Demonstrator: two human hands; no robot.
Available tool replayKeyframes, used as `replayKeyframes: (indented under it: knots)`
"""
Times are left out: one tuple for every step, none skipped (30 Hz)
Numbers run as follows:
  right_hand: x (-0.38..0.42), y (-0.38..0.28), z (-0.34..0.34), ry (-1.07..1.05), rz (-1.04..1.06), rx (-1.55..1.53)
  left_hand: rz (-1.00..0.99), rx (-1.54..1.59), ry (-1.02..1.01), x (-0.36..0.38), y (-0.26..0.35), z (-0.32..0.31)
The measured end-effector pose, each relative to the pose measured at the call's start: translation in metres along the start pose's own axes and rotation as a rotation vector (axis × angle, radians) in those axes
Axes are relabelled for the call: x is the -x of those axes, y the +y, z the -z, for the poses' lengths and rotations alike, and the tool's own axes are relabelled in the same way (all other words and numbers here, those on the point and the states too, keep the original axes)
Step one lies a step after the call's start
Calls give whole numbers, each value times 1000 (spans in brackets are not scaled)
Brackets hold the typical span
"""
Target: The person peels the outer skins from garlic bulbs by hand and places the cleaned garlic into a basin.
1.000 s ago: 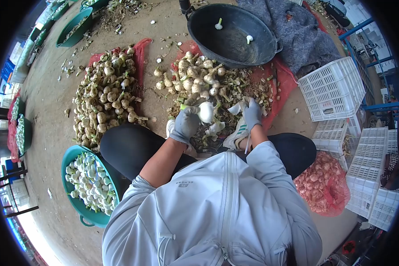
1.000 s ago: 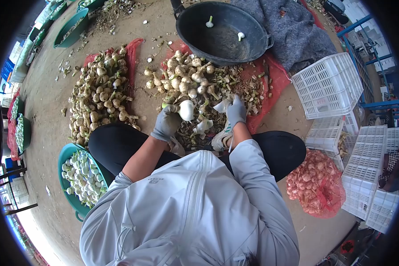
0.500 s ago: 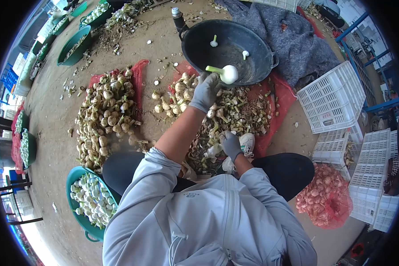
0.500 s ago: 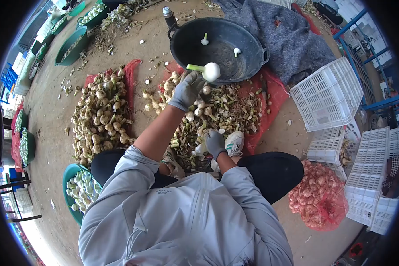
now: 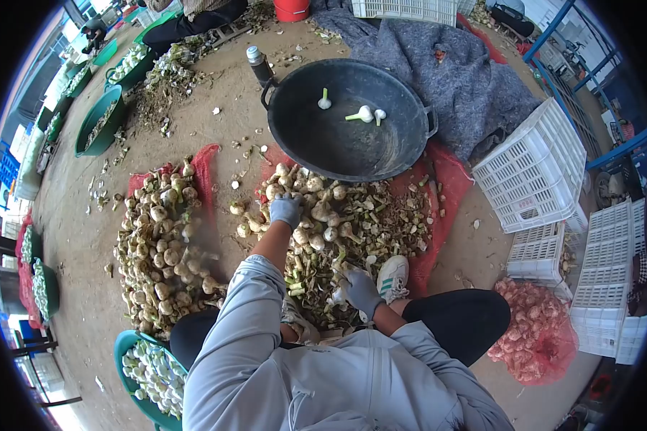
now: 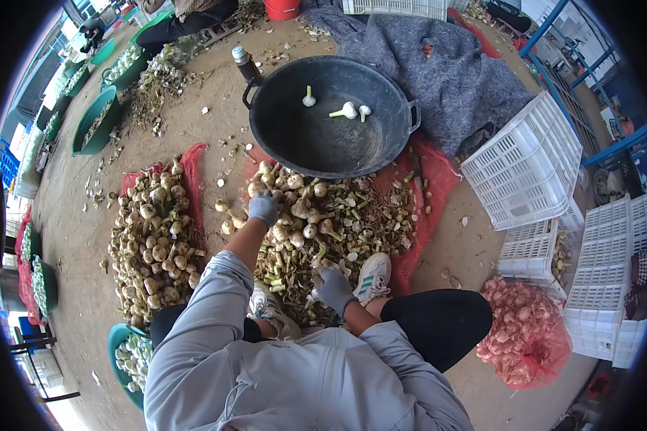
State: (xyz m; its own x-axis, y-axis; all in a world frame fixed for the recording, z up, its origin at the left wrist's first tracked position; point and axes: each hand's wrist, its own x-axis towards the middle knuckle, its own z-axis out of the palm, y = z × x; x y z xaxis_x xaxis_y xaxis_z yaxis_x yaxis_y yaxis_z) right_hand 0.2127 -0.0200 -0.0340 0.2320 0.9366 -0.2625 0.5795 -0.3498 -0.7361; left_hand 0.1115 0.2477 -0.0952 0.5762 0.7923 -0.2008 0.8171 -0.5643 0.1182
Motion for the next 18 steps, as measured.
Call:
replayKeyframes:
  knots:
    - [-1,-1,0,23,5,10,-1,-2,1,0,-2,1]
    - [-1,-4,0,22,5,5,13,-18,-16,3,-5,2]
    - [-1,-6,2,56,-3,-102,29,-34,-29,6,-5,8]
    - [-1,-9,3,88,-5,-211,118,-28,-93,10,-6,18]
    - [-4,-5,1,87,33,-201,174,52,-62,15,-9,27]
    - [-3,-10,4,80,-5,-266,230,127,-23,19,-13,35]
    - [-3,-15,6,70,-33,-334,303,281,69,24,-17,45]
    - [-5,-12,-3,140,8,-467,378,514,76,32,-20,57]
    - [-7,-21,2,96,-30,-528,364,639,119,39,-23,57]
    - [-8,-20,0,31,-131,-688,330,795,143,47,-22,57]
    - [-14,-14,-12,215,105,-555,286,847,150,73,-1,87]
    - [-16,-17,-13,70,-167,-913,173,970,176,90,10,94]
    - [-20,-20,-14,101,-129,-979,80,1194,121,93,14,69]
    - [-22,-28,-8,126,-119,-950,-15,1216,105,118,34,87]
    - [-19,-35,0,156,-121,-919,-21,1308,49,145,54,105]
    - [-27,-20,-9,188,-22,-843,-176,1168,166,158,61,93]
    - [-24,-20,-8,191,-13,-848,-196,1281,153,175,75,92]
    - [-19,-27,-4,217,40,-865,-163,1274,212,187,81,82]
